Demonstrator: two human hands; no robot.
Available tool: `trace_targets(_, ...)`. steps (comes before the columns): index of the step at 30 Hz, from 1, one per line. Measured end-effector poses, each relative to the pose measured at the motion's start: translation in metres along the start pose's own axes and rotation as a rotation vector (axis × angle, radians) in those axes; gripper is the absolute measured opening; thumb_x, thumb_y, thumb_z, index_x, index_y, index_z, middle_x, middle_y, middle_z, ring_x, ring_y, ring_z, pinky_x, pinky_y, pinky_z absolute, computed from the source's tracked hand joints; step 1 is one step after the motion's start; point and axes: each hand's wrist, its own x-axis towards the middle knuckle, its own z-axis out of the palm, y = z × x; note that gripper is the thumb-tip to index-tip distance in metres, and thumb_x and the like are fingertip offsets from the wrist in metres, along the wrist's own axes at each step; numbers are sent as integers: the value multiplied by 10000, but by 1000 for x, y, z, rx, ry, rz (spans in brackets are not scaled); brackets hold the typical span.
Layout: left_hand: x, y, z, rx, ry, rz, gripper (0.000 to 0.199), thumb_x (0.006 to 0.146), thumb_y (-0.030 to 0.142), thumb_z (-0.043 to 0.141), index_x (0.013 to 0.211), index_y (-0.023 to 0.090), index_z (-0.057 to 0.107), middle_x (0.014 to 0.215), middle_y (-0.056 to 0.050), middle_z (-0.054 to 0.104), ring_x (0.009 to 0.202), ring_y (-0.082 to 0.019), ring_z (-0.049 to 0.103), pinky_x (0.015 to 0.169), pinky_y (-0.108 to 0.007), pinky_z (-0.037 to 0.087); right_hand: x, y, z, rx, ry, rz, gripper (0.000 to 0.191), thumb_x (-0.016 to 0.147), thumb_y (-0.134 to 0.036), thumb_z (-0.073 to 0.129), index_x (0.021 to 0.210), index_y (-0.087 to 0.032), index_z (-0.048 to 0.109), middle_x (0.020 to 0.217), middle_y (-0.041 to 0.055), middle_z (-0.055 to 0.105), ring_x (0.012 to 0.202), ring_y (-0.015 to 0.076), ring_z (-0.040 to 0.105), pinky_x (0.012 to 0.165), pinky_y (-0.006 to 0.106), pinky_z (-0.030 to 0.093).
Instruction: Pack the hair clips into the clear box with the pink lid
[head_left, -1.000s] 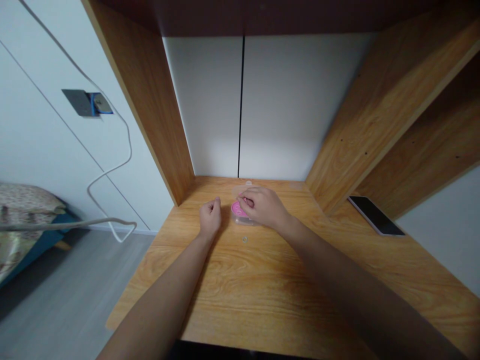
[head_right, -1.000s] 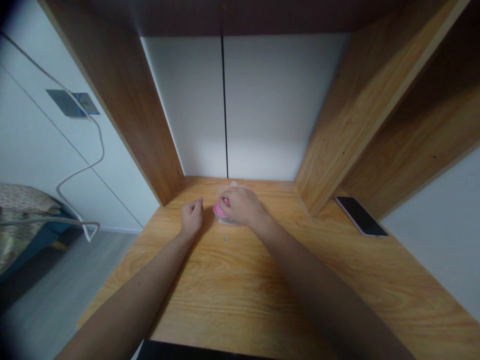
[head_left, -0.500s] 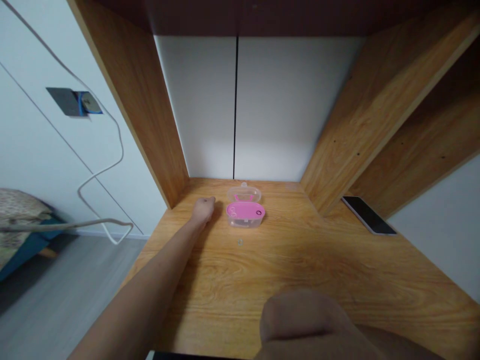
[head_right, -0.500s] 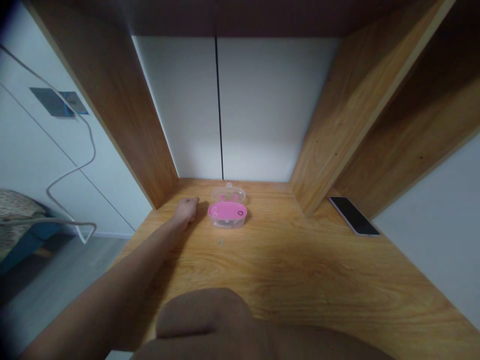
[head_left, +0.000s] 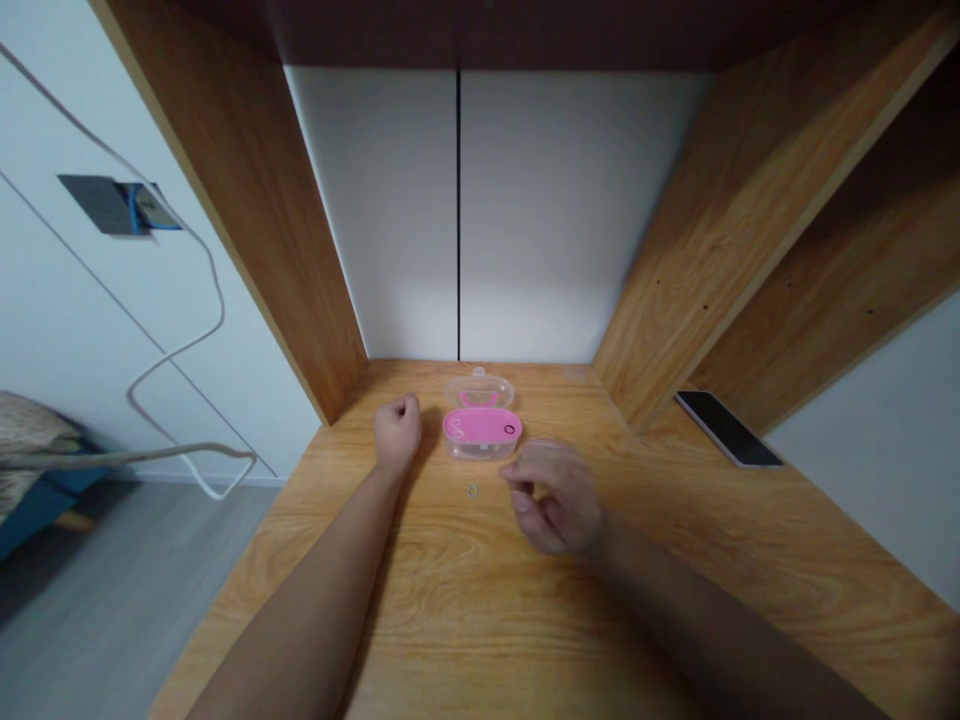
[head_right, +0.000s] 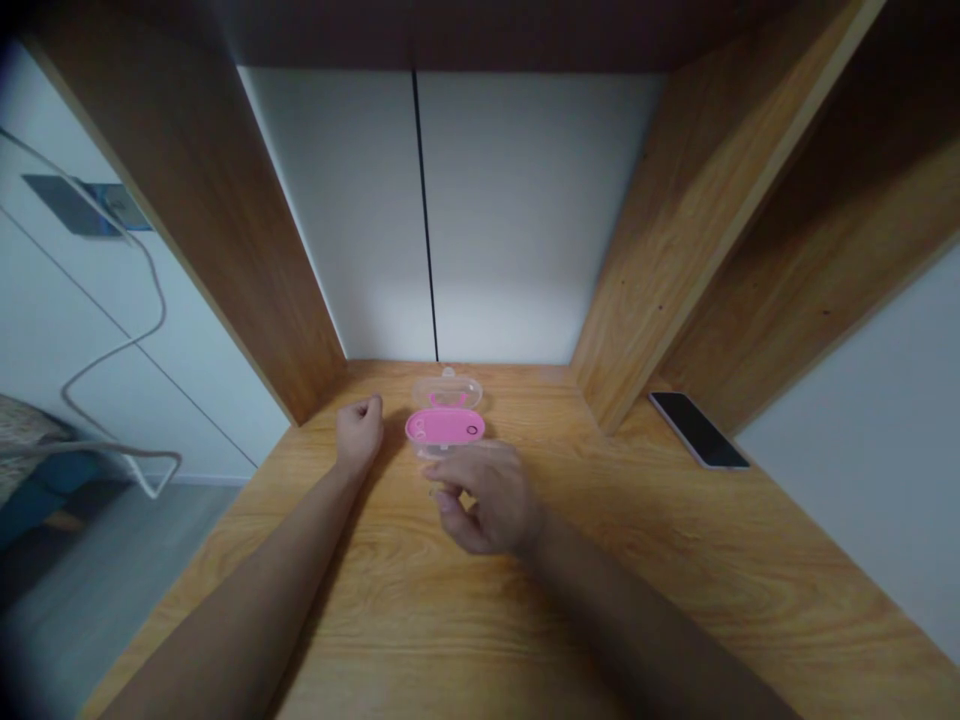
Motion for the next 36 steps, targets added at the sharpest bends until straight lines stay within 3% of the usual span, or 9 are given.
trace_targets(1, 1, 1, 1, -7, 12, 12, 467, 897, 477, 427, 540, 230, 255, 531, 42, 229, 507, -104, 256, 505, -268, 185, -4, 12, 5, -21, 9, 11, 242, 890, -176, 526, 1115, -238, 594, 677, -34, 671, 549, 120, 610, 609, 257, 487)
trace_targets(4, 6, 1, 7, -20, 13, 53, 472, 898, 470, 438, 535, 226, 260, 528, 41, 233, 510, -106, 260, 508, -275, 175, -22, 31, 19, -149, -298, 90, 162, 914, -182, 567, 1022, -231, 677, 781, 1, 750, 648, 140, 678, 606, 258, 470)
trace_targets(7, 9, 1, 11, -13, -25, 109, 476, 906, 454, 446, 530, 221, 269, 525, 41, 225, 502, -105, 264, 510, -278, 166, -33, 31, 27, -218, -514, 328, 159, 932, -279, 609, 1028, -248, 731, 856, 4, 782, 724, 164, 710, 647, 270, 477)
trace_targets(10, 8, 3, 12, -2, -49, 125, 485, 906, 446, 453, 527, 220, 253, 527, 41, 211, 493, -100, 252, 511, -278, 157, -32, 27, 30, -234, -642, 497, 242, 909, -378, 664, 1102, -257, 746, 923, 19, 790, 774, 189, 714, 680, 285, 481)
trace_targets(13, 6, 5, 11, -6, -64, 118, 480, 907, 435, 447, 524, 219, 254, 526, 40, 213, 486, -99, 252, 507, -276, 156, -26, 26, 31, -216, -712, 549, 249, 905, -387, 673, 1098, -253, 754, 958, 33, 784, 835, 201, 708, 719, 289, 476)
trace_targets(20, 7, 2, 13, 8, -90, 142, 458, 901, 425, 438, 533, 216, 264, 535, 37, 223, 499, -103, 266, 515, -270, 171, -27, 32, 32, -129, -707, 584, 106, 896, -306, 686, 954, -250, 755, 852, -2, 760, 717, 152, 666, 651, 260, 431)
trace_targets(29, 6, 5, 13, -43, -112, 83, 469, 877, 464, 458, 524, 221, 265, 515, 35, 221, 506, -107, 253, 508, -277, 158, -34, 36, 31, -50, -618, 455, 52, 907, -268, 686, 909, -265, 737, 854, -7, 754, 760, 159, 687, 685, 261, 496)
trace_targets(36, 6, 3, 14, -26, -125, 77, 485, 878, 481, 465, 510, 224, 280, 509, 37, 237, 499, -107, 265, 505, -276, 158, -34, 34, 27, -111, -342, 326, 88, 942, -273, 640, 915, -237, 716, 853, 24, 764, 779, 174, 702, 726, 294, 531)
